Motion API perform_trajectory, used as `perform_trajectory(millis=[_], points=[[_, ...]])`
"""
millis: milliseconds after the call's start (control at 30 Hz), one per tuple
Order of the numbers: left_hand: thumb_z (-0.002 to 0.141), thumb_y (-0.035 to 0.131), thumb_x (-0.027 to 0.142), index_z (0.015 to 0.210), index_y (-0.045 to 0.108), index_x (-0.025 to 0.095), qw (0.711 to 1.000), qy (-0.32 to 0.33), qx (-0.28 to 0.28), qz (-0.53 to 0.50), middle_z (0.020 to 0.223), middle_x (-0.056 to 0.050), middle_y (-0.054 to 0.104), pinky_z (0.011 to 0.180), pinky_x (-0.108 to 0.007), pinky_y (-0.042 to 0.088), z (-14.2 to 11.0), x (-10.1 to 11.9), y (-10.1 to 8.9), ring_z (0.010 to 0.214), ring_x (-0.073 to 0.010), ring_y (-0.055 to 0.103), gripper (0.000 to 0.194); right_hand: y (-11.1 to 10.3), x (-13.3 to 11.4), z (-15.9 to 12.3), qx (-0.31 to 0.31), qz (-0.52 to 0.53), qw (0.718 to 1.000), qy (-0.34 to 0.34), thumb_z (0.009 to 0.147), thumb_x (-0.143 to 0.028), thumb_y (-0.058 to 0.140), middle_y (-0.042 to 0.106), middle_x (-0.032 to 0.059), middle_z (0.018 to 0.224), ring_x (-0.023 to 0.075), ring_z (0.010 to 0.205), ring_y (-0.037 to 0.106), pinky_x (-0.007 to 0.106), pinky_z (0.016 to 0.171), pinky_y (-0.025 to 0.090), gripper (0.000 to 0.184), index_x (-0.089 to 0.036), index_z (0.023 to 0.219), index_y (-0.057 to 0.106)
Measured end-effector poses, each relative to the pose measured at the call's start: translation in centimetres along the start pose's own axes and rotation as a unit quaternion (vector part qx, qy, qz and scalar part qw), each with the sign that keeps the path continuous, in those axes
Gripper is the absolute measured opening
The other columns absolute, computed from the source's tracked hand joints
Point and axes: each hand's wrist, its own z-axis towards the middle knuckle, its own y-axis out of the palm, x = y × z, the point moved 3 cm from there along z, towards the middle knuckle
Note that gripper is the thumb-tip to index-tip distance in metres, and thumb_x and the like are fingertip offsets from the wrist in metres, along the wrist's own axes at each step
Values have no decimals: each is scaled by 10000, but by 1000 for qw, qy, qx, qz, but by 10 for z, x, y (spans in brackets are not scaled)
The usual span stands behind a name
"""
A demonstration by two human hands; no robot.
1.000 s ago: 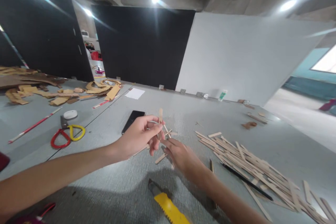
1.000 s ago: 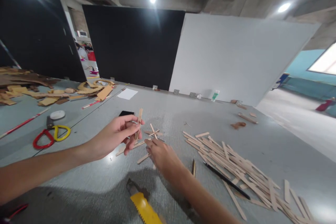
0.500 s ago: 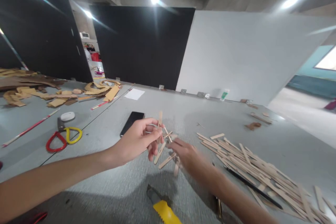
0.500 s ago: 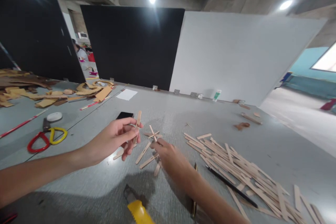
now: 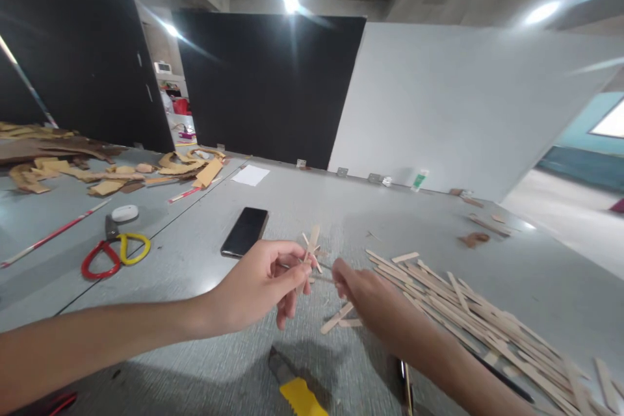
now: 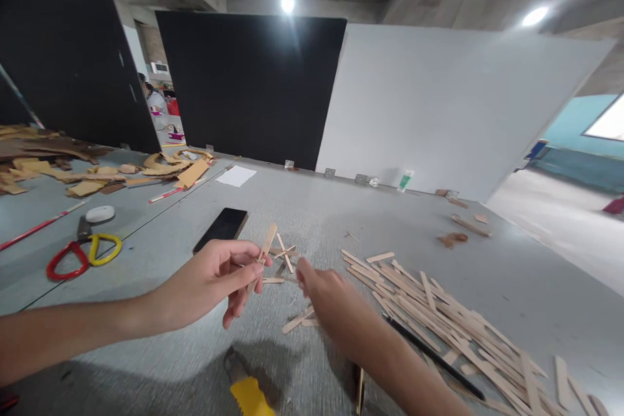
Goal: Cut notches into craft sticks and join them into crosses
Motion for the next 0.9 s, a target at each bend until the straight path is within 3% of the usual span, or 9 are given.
perform_trajectory(millis=[100, 167, 300, 433, 633, 767, 900], points=[[1030, 590, 384, 959, 631, 157, 1000, -3, -6, 28, 789, 12, 617, 407, -188, 475, -5, 3, 2, 484, -69, 527, 241, -27, 0, 2, 55, 25, 997, 45, 1004, -62, 492, 640, -53, 697, 137, 532, 549, 256, 540, 367, 196, -248, 943, 487], [1044, 565, 400, 965, 628, 163, 998, -9, -8, 58, 780, 26, 588, 413, -175, 427, -8, 6, 3, 495, -61, 485, 257, -42, -9, 1, 100, 47, 992, 68, 1073, -188, 482, 671, -59, 699, 126, 505, 559, 246, 520, 393, 132, -256, 963, 508], [1066, 531, 345, 940, 636, 164, 996, -3, -9, 94, 693, 61, 497, 448, -163, 308, -16, 14, 7, 524, -52, 395, 245, -53, -39, -8, 203, 100, 970, 86, 1097, -310, 489, 745, -42, 793, 107, 510, 616, 208, 479, 475, 114, -266, 1037, 575], [1071, 537, 353, 978, 661, 158, 995, -4, -21, 97, 704, 55, 513, 486, -170, 317, -23, 19, 12, 565, -59, 410, 249, -52, -61, -19, 307, 136, 941, 39, 1036, -267, 599, 750, -60, 765, 88, 497, 642, 180, 505, 523, 84, -281, 1052, 680], [1080, 508, 475, 1050, 600, 179, 995, -65, -60, 34, 816, -3, 709, 460, -152, 372, -34, 12, 21, 504, -47, 530, 311, -63, -72, -27, 363, 29, 931, 9, 1013, -221, 645, 787, -51, 806, 86, 563, 694, 174, 590, 558, 130, -285, 1108, 707], [1074, 504, 512, 1088, 564, 183, 993, -78, -86, 12, 906, -55, 759, 430, -128, 367, -40, 9, 26, 524, -55, 585, 335, -68, -73, -29, 335, 19, 942, -16, 1011, -199, 648, 770, -50, 762, 101, 558, 708, 184, 556, 564, 164, -290, 1130, 715], [1057, 532, 523, 1065, 549, 187, 992, -84, -92, 5, 893, -63, 756, 439, -126, 379, -42, 12, 28, 539, -59, 571, 336, -68, -74, -31, 322, 21, 946, -31, 1017, -204, 634, 813, -25, 852, 134, 615, 755, 211, 572, 600, 196, -311, 1163, 708]])
